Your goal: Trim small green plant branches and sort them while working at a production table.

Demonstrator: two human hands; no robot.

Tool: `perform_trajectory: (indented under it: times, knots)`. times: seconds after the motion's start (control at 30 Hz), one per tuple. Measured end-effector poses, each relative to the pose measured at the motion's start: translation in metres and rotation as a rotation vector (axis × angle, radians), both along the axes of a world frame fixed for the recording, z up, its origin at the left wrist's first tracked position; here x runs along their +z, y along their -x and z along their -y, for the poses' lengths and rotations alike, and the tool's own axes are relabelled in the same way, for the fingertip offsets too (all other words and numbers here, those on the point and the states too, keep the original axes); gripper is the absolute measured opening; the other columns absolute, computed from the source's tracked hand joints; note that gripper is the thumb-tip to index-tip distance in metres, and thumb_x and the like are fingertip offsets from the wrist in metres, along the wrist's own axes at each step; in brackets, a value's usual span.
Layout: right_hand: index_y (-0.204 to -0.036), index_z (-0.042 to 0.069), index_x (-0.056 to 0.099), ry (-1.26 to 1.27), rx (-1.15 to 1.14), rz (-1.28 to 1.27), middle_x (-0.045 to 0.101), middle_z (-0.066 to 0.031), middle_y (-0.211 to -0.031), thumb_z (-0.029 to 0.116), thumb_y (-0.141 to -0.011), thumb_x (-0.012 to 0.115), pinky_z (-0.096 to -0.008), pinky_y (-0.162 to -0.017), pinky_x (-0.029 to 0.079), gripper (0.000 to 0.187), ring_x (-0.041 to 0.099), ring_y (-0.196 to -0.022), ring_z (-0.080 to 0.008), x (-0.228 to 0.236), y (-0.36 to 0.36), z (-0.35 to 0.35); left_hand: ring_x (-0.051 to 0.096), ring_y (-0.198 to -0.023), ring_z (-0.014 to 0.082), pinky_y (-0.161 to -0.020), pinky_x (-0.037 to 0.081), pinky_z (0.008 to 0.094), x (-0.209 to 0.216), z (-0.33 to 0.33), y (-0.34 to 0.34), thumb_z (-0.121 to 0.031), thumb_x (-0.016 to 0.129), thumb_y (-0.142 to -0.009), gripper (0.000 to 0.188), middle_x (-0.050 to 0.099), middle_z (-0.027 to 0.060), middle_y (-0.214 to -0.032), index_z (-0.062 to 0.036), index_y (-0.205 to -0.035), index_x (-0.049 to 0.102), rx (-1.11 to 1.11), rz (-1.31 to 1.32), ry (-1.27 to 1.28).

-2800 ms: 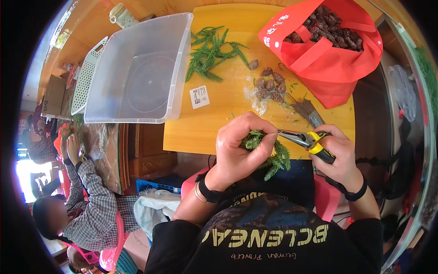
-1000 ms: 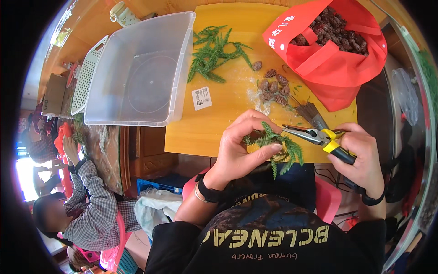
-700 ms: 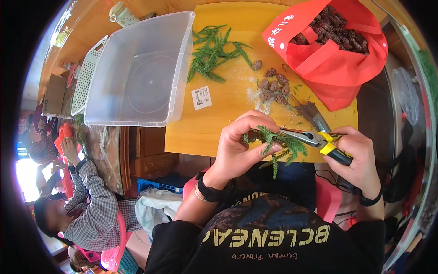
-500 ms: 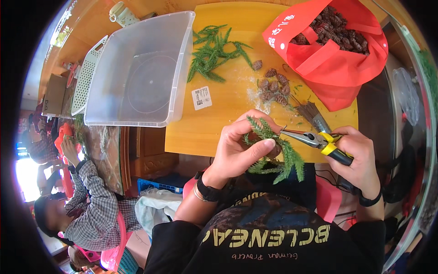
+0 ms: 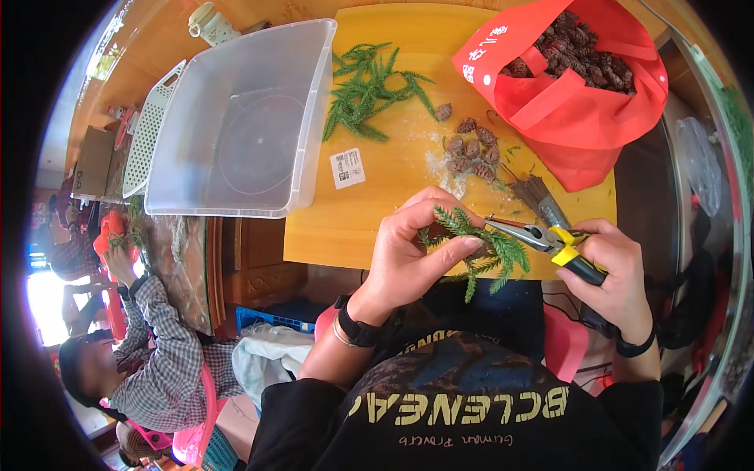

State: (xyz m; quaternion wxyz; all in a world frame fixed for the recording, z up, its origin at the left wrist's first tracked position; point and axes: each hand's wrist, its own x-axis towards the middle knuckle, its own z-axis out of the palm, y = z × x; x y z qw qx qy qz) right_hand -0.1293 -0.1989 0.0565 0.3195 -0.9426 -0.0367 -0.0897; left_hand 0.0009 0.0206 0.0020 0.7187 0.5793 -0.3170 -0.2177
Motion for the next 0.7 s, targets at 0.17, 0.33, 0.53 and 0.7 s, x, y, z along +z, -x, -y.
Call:
perform_trajectory:
  times: [0.17,0.33,0.53,0.7]
  knots:
    - [-0.061,0.001,0.049,0.012,0.015,0.001,0.056,-0.0116,-0.066,0.006,-0.060,0.071,-0.0356,-0.062,0.048,0.023,0.059,-0.070,-0.0320,0.001,0.000,0.002,0.053,-0.078,0.0138,-0.069,0.043,0.0256,0.002,0.000,0.000,-0.006,0.071,-0.074,0.015,0.058,0.0069,-0.084,-0.0002,-0.084,0.061,0.073,0.142,-0.069]
    - [-0.060,0.000,0.046,-0.042,-0.021,-0.029,0.055,-0.0126,-0.067,0.006,-0.060,0.071,-0.0312,-0.056,0.044,0.026,0.058,-0.062,-0.0294,0.005,0.000,-0.001,0.055,-0.078,0.0154,-0.070,0.043,0.0261,-0.004,0.003,0.002,-0.003,0.071,-0.072,0.014,0.059,0.0076,-0.083,-0.0005,-0.082,0.061,0.132,0.229,-0.047]
    - [-0.059,0.001,0.042,-0.090,0.033,-0.206,0.056,-0.0125,-0.068,0.007,-0.059,0.072,-0.0283,-0.048,0.038,0.030,0.052,-0.053,-0.0246,0.014,0.000,0.008,0.056,-0.079,0.0173,-0.071,0.044,0.0279,-0.003,0.004,0.000,0.000,0.071,-0.070,0.014,0.060,0.0083,-0.083,-0.0009,-0.081,0.061,0.151,0.277,-0.005]
    - [-0.057,0.003,0.042,-0.211,0.110,-0.320,0.057,-0.0090,-0.063,0.013,-0.061,0.074,-0.0261,-0.045,0.035,0.034,0.047,-0.046,-0.0209,0.012,0.001,0.017,0.056,-0.079,0.0183,-0.072,0.045,0.0286,-0.005,0.003,-0.003,-0.001,0.071,-0.069,0.014,0.060,0.0086,-0.083,-0.0015,-0.080,0.063,0.111,0.274,0.053]
